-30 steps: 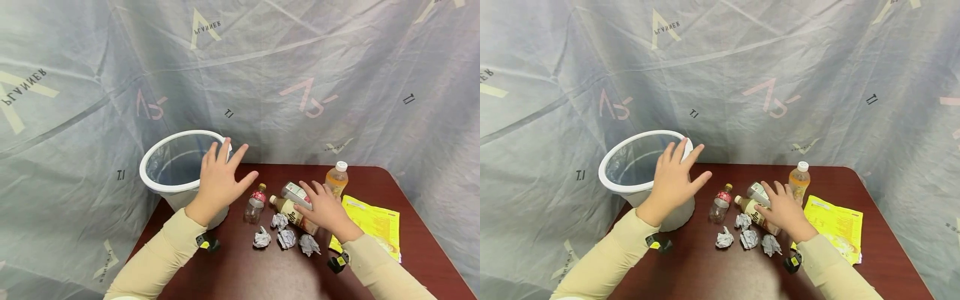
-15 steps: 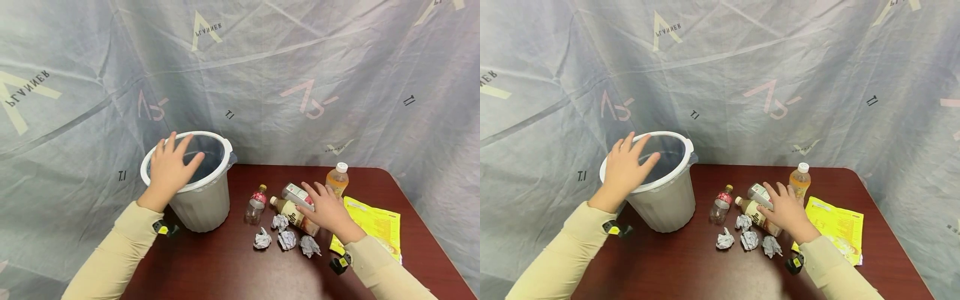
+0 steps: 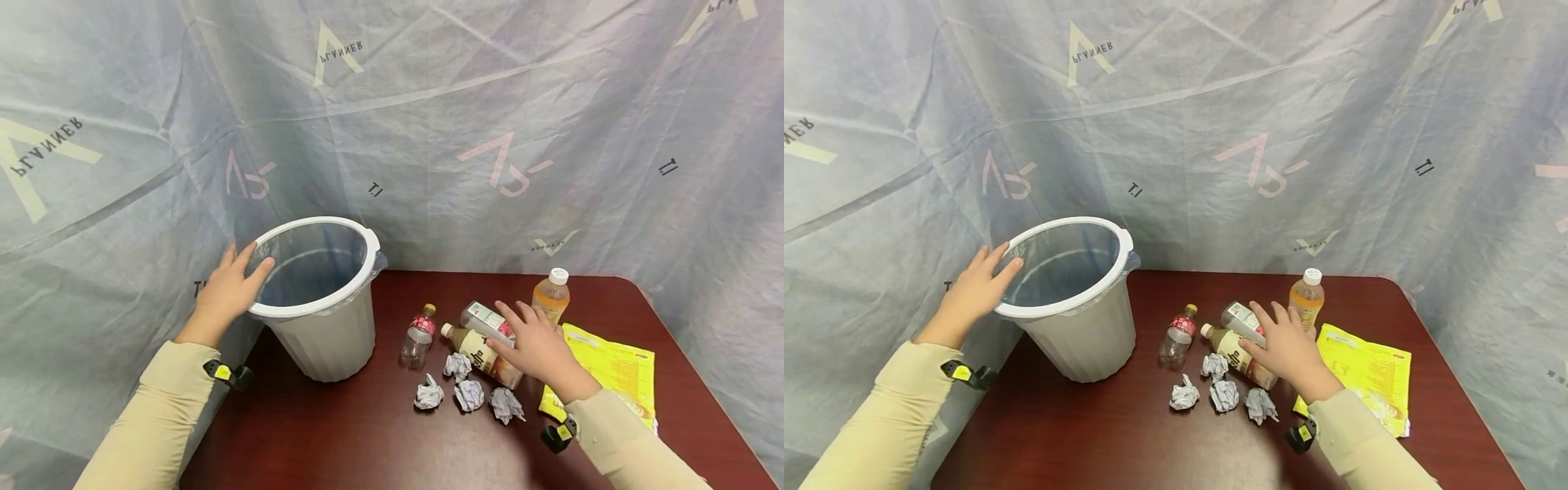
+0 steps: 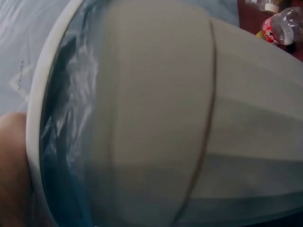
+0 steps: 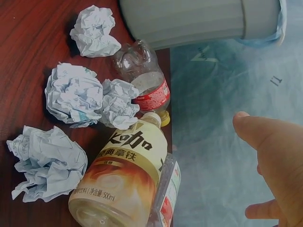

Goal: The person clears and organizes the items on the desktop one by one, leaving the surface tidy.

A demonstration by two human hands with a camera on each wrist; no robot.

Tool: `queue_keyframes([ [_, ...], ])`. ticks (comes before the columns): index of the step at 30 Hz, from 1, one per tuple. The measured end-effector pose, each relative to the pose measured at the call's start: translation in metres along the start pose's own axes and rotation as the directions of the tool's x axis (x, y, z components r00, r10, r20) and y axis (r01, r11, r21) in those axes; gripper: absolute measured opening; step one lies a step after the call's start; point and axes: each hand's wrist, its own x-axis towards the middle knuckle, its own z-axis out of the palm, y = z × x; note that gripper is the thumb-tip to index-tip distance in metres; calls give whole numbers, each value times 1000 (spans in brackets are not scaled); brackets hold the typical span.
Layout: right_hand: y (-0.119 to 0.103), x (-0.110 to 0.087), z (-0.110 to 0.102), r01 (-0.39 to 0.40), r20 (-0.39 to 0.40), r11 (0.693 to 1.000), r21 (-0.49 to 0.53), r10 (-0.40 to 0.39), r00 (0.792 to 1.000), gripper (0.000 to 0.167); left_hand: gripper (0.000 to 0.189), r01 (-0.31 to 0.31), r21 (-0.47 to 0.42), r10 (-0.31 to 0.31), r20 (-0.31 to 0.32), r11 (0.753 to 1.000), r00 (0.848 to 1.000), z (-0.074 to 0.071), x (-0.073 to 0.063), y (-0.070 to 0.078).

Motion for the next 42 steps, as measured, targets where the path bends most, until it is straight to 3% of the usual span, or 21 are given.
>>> queue_keyframes([
  [5,1,-1,0,-10,0,1000,-4,10,1000,82,88,12,-31,-8,111,999,994,1,2,-7],
  [11,5,-1,-3,-13,-10,1000,0,13,1000,83,88,-3,-3,3,152,1000,988,-1,2,-2],
  [15,11,2,-10,-16,-87,1000,17,17,996,83,86,-16,12,13,167,1000,986,0,3,5],
  [21,19,7,-28,-14,-273,997,75,34,961,81,86,-26,15,23,168,1000,986,5,7,14],
  [28,43,14,-38,-66,-361,976,207,139,922,90,85,-60,7,59,166,998,984,8,12,21],
  [32,63,19,-31,-130,-335,932,337,248,909,102,86,-67,12,64,172,998,983,11,15,26],
  [37,87,23,-9,-209,-227,814,541,380,897,114,88,-70,6,69,170,997,983,14,17,30],
  [42,103,25,16,-233,-137,719,655,417,899,117,93,-64,-10,64,168,998,984,17,18,33],
])
